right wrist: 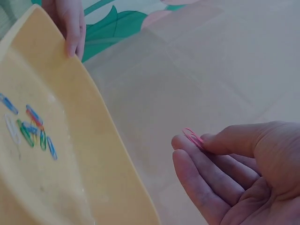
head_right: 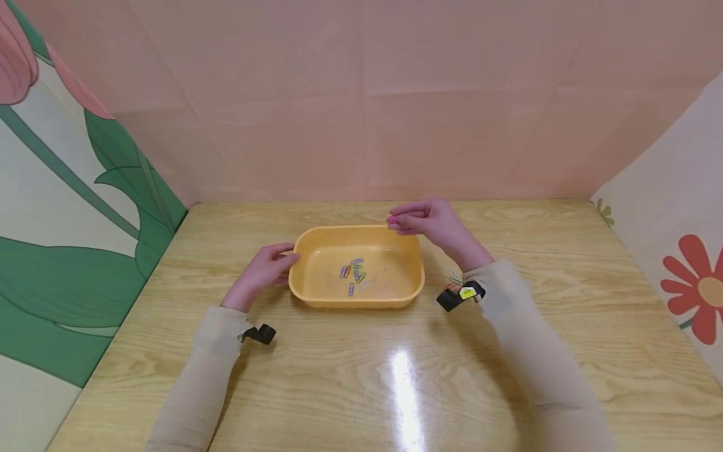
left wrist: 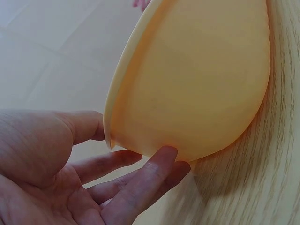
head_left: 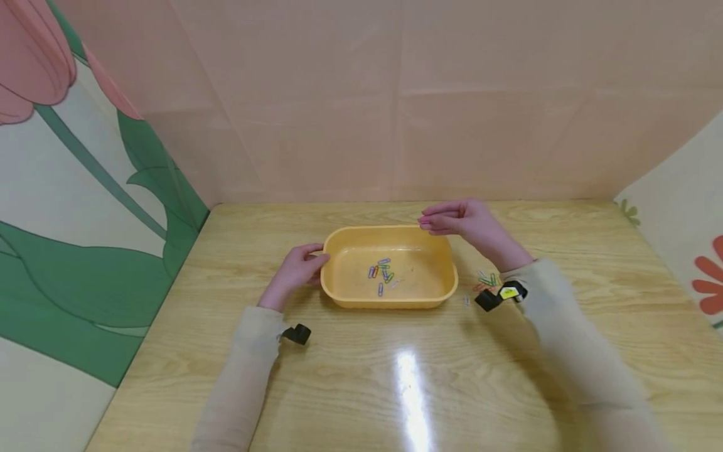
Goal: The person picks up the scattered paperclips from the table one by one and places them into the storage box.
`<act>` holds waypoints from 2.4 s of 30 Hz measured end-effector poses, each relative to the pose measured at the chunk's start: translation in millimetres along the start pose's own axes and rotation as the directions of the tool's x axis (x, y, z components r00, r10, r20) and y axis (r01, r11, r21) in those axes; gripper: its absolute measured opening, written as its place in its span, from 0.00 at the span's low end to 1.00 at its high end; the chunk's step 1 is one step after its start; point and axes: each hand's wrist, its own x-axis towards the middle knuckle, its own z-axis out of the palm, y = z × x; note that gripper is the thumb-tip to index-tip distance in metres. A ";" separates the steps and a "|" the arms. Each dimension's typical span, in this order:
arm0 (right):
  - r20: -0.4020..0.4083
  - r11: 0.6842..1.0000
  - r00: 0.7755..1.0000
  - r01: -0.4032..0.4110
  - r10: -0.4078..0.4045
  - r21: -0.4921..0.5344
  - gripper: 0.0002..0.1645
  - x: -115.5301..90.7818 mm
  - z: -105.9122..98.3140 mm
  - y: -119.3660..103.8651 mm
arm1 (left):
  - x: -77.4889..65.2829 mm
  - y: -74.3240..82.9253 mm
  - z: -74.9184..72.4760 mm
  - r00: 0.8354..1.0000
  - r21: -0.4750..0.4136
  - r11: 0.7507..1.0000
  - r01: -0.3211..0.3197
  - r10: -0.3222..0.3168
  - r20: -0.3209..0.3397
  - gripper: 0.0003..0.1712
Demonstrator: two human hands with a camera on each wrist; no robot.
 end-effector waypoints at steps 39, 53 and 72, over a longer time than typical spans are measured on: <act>0.341 0.858 0.886 -0.111 0.314 -0.501 0.13 50.2 72.6 3.9 | -3.0 -0.7 3.2 1.000 -0.015 1.000 0.002 -0.002 0.007 0.26; 0.400 0.826 0.880 0.017 0.255 -0.563 0.16 44.5 60.0 -9.5 | -3.0 -0.5 3.2 1.000 -0.016 1.000 0.002 -0.002 0.000 0.26; 0.407 0.873 0.904 0.087 0.133 -0.480 0.21 7.0 10.8 -46.5 | -2.6 0.4 3.9 1.000 -0.018 1.000 0.001 0.000 0.002 0.25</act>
